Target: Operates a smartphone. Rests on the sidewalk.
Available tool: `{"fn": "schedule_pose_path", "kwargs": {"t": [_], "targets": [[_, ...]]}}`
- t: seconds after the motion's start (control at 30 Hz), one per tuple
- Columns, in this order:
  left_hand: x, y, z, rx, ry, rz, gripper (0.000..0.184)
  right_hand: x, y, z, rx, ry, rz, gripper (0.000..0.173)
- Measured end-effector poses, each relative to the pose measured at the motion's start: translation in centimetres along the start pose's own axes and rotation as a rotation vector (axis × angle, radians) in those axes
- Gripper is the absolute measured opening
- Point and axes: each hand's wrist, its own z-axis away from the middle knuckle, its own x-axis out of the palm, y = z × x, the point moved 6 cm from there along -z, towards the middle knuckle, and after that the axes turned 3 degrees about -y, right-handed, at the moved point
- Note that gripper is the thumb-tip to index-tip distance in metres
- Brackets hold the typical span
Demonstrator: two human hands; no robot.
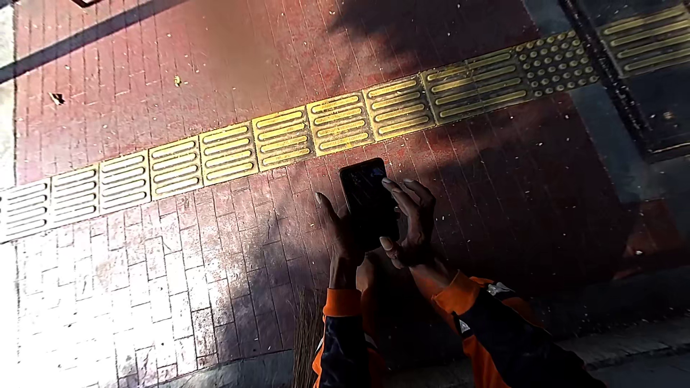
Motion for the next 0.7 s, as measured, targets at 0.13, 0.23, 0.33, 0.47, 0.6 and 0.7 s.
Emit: {"fn": "schedule_pose_path", "kwargs": {"t": [0.13, 0.23, 0.33, 0.47, 0.6, 0.7], "targets": [[0.0, 0.0, 0.1, -0.001, 0.007, -0.010, 0.108, 0.2, 0.0, -0.2, 0.016, -0.033, 0.028, 0.083], [0.0, -0.1, 0.0, -0.003, 0.012, -0.027, 0.108, 0.6, 0.0, -0.3, 0.028, -0.090, 0.062, 0.087], [0.1, 0.0, 0.1, -0.018, 0.010, -0.027, 0.109, 0.1, 0.1, -0.3, 0.019, -0.036, 0.031, 0.085], [0.2, -0.1, 0.1, -0.031, -0.025, -0.009, 0.113, -0.5, 0.1, -0.5, 0.047, 0.003, -0.022, 0.081], [0.2, -0.1, 0.2, -0.017, 0.011, -0.020, 0.107, 0.0, 0.0, -0.2, 0.015, -0.040, -0.010, 0.085], [0.4, 0.0, 0.3, -0.022, 0.032, -0.019, 0.104, 0.6, -0.3, -0.2, -0.003, -0.101, 0.028, 0.088]]}}
